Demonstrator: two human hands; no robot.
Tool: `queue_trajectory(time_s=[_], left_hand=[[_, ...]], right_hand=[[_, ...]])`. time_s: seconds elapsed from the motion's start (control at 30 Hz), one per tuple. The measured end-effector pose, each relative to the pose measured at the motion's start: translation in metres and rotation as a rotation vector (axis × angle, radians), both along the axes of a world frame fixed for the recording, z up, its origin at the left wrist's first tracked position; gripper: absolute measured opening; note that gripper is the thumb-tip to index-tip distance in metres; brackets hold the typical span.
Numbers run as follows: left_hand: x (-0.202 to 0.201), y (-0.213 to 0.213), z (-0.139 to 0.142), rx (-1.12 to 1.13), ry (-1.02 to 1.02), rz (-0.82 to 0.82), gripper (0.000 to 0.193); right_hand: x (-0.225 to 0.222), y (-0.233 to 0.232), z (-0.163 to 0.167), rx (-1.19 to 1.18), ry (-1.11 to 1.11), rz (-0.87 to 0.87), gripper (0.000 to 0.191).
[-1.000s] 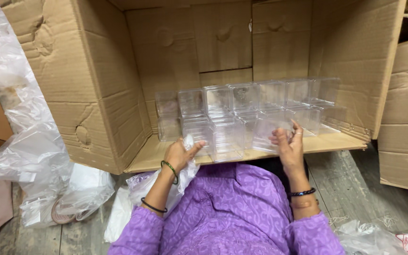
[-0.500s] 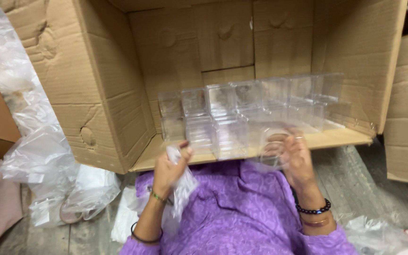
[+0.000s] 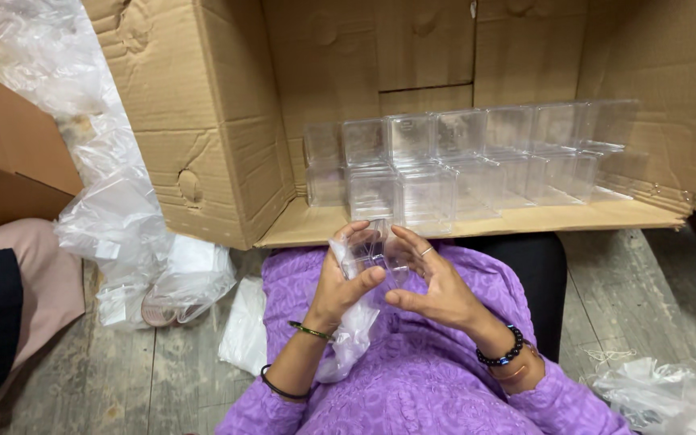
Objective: The person sits on the floor in front of an open cardboard box filled with clear plastic boxes. They take each plastic box, wrap it in a white protective sheet, and place the wrapped box back into the cardboard box, repeating this for box after box.
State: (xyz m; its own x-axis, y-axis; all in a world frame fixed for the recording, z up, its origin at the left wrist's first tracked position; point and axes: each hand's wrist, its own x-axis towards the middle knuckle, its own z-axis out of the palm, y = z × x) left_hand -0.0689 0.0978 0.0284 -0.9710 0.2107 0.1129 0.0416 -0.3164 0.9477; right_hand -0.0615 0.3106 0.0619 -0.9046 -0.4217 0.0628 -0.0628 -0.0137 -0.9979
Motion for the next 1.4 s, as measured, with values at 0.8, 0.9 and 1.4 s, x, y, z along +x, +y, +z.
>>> queue_trajectory(time_s=[0.8, 0.9, 1.4], left_hand=[[0.043, -0.003, 0.031, -0.229, 0.311, 0.032, 0.092], [0.041, -0.002, 0.036, -0.099, 0.223, 0.002, 0.094], [0.031, -0.012, 0.050, -0.280, 0.384, -0.021, 0.092]], right_hand=[[0.017, -0.014, -0.004, -0.425, -0.122, -0.017, 0.070], [0.014, -0.015, -0.002, -0.307, 0.099, -0.116, 0.077], [0.027, -0.004, 0.011, -0.260, 0.273, 0.078, 0.088]])
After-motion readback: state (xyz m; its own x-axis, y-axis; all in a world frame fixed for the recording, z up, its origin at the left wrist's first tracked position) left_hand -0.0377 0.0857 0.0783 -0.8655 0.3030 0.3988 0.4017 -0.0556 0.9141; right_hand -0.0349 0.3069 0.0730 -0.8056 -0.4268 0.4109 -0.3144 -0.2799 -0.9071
